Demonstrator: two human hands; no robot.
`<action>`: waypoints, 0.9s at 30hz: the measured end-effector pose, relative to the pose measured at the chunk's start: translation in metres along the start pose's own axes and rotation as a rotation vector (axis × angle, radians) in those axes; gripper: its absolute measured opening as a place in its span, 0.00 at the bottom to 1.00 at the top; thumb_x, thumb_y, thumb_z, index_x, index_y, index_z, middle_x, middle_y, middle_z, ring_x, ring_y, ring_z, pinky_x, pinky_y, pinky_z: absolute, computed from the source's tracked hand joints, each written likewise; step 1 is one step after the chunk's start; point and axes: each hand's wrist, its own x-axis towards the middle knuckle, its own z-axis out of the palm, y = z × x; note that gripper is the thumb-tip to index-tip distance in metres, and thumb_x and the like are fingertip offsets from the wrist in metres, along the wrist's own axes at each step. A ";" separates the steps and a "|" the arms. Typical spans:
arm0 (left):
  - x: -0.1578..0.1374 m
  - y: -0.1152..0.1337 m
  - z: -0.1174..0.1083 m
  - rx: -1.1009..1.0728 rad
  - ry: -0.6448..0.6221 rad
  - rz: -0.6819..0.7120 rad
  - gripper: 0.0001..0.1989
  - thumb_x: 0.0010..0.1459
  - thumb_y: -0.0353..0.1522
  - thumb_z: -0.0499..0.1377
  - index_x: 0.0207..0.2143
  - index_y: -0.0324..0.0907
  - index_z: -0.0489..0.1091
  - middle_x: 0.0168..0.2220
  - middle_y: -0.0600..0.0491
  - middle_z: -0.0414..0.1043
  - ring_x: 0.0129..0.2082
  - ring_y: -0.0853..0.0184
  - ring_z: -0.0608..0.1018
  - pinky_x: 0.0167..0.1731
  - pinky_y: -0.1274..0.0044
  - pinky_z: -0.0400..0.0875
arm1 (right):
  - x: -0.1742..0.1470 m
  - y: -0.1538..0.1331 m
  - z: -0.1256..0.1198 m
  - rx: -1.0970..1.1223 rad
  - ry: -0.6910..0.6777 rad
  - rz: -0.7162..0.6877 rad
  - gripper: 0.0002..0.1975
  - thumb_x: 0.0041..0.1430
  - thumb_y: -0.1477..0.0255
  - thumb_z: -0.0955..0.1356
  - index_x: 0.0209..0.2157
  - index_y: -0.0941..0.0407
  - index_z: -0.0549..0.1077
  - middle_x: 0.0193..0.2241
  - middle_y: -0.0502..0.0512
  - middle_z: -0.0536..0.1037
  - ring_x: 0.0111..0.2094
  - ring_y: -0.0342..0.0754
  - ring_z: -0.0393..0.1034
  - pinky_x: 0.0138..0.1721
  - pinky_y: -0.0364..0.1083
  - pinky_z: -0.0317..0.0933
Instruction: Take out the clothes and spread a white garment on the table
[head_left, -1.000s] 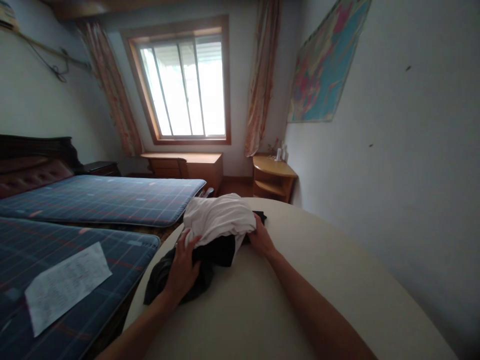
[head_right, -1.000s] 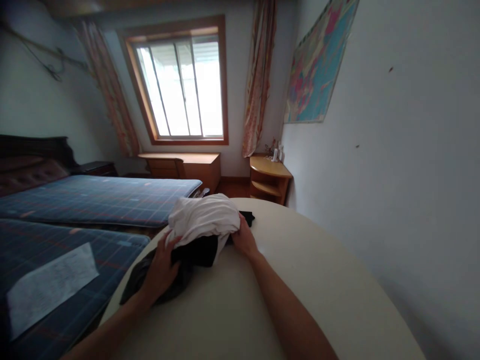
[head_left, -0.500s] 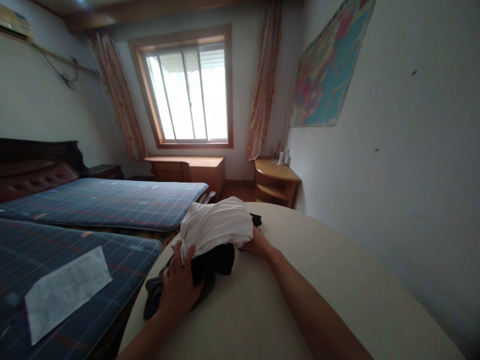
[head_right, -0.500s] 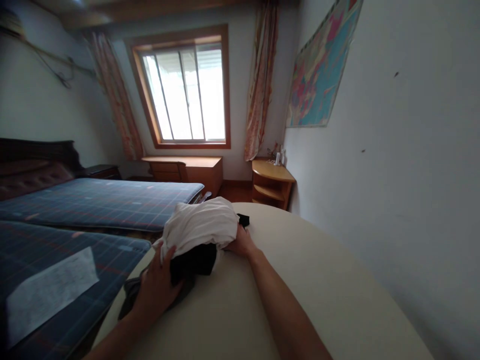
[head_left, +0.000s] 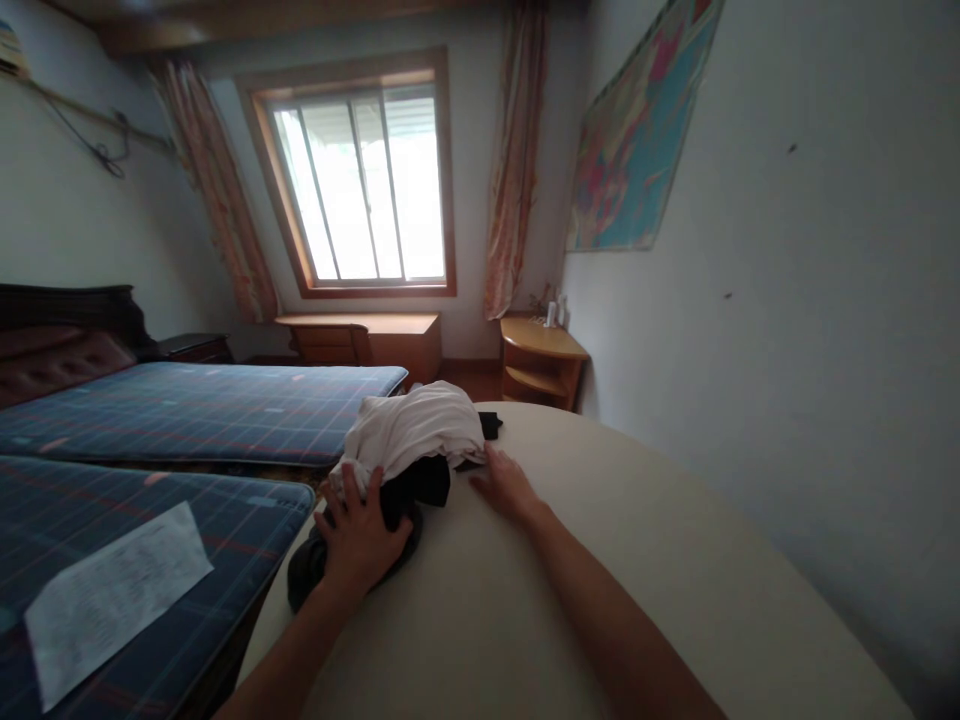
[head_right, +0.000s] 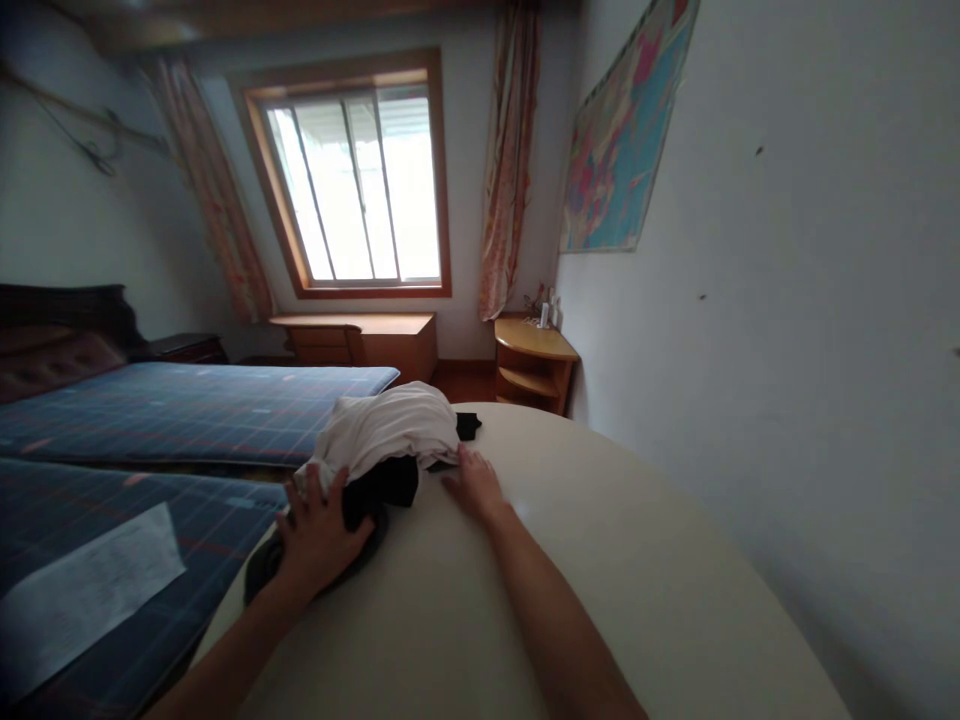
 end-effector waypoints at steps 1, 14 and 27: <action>-0.001 0.005 -0.006 -0.022 0.052 0.031 0.38 0.56 0.42 0.59 0.65 0.36 0.56 0.72 0.34 0.30 0.68 0.30 0.35 0.58 0.40 0.45 | -0.015 0.008 -0.005 -0.042 -0.025 -0.004 0.33 0.64 0.61 0.65 0.66 0.60 0.58 0.63 0.69 0.63 0.65 0.61 0.55 0.64 0.57 0.47; -0.036 0.150 0.054 -0.286 -0.368 0.648 0.27 0.64 0.36 0.53 0.63 0.37 0.61 0.67 0.39 0.56 0.68 0.52 0.57 0.65 0.59 0.52 | -0.145 0.066 -0.066 -0.186 -0.008 0.156 0.33 0.65 0.54 0.60 0.64 0.59 0.63 0.66 0.65 0.59 0.68 0.60 0.49 0.66 0.60 0.39; -0.036 0.140 0.061 -0.226 -0.398 0.745 0.29 0.66 0.44 0.50 0.65 0.42 0.60 0.69 0.42 0.53 0.69 0.52 0.55 0.66 0.59 0.50 | -0.151 0.053 -0.069 -0.194 -0.133 0.167 0.37 0.63 0.50 0.60 0.68 0.55 0.58 0.69 0.58 0.52 0.70 0.56 0.41 0.68 0.58 0.33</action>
